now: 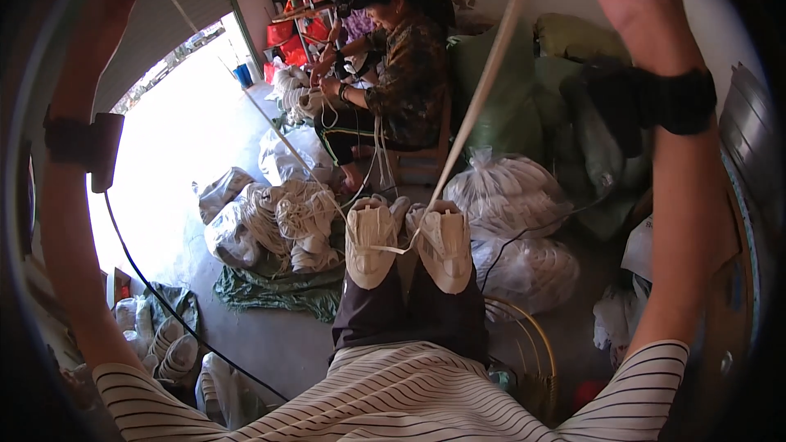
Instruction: Manually thread long white laces or strings through holes in shoe upper components for assembly.
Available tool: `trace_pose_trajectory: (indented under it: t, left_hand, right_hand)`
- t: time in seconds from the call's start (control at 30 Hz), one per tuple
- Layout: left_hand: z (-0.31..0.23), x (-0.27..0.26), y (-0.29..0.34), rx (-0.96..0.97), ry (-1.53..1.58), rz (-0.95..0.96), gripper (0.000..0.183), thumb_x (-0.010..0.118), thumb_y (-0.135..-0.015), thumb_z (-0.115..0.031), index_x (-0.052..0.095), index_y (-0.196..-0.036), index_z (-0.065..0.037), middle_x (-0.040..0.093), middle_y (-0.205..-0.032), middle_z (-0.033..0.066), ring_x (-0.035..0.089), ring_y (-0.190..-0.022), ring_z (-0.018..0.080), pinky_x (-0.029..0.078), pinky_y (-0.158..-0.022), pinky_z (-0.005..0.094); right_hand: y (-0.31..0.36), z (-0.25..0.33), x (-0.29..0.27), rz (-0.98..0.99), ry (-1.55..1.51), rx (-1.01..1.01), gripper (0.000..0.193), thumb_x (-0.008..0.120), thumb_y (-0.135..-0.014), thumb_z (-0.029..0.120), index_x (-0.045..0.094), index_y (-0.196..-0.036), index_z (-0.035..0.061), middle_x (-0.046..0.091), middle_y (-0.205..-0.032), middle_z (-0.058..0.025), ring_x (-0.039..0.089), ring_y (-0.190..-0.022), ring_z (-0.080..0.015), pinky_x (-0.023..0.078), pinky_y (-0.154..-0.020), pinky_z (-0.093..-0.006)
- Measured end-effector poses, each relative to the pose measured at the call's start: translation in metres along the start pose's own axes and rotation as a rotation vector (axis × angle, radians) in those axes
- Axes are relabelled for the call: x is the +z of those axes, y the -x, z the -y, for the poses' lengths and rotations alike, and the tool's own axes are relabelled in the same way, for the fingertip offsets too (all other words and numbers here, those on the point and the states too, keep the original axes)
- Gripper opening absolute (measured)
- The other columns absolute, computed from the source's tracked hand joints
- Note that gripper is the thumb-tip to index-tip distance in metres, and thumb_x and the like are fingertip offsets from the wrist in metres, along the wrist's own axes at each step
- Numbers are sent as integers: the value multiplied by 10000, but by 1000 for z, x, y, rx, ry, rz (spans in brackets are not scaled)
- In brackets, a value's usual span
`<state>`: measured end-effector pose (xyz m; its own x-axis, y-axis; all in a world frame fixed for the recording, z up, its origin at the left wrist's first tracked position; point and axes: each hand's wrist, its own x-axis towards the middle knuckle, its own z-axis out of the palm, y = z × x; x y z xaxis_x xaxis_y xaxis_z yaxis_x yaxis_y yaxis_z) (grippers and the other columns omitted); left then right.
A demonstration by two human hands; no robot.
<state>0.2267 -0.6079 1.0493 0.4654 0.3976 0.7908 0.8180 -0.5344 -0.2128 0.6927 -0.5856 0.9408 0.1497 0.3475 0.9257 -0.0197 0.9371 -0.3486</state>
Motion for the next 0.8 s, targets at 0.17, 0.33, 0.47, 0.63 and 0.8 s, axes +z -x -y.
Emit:
trace_pose_trajectory:
  t: [0.17,0.33,0.47,0.63,0.8]
  left_hand:
    - [81,27,62,-296,351,64,380,417,-998,-134,442,-1357,-11,503,-1353,114,464,-1250,171,345,-1068,286]
    - [130,79,96,-348,477,130,411,392,-1006,-171,408,-1375,8,451,-1403,111,434,-1277,161,323,-1092,269]
    - [148,86,105,-398,753,131,456,369,-1010,-259,404,-1379,8,452,-1403,97,434,-1276,164,292,-1110,278]
    - [133,110,98,-604,622,-41,460,378,-1007,-296,436,-1365,-12,486,-1377,85,441,-1267,167,292,-1108,281]
    - [186,93,121,-839,714,-264,367,509,-966,-278,557,-1260,-64,577,-1277,92,513,-1190,178,360,-1063,283]
  right_hand:
    - [2,-70,-164,70,-44,378,287,567,-944,183,605,-1156,-7,616,-1152,-93,465,-733,-43,395,-732,-179]
    - [31,-102,-237,-110,46,532,239,568,-940,180,620,-1114,24,617,-1176,-74,478,-739,-27,411,-735,-167]
    - [36,-129,-267,-193,78,553,268,571,-943,191,602,-1154,28,619,-1179,-65,506,-770,-19,422,-741,-158]
    - [33,-126,-330,-231,180,512,304,571,-946,201,581,-1192,23,606,-1204,-44,524,-795,-5,429,-765,-147]
    - [59,-122,-381,-249,184,571,331,578,-942,189,553,-1225,18,592,-1236,-47,535,-811,-19,432,-817,-166]
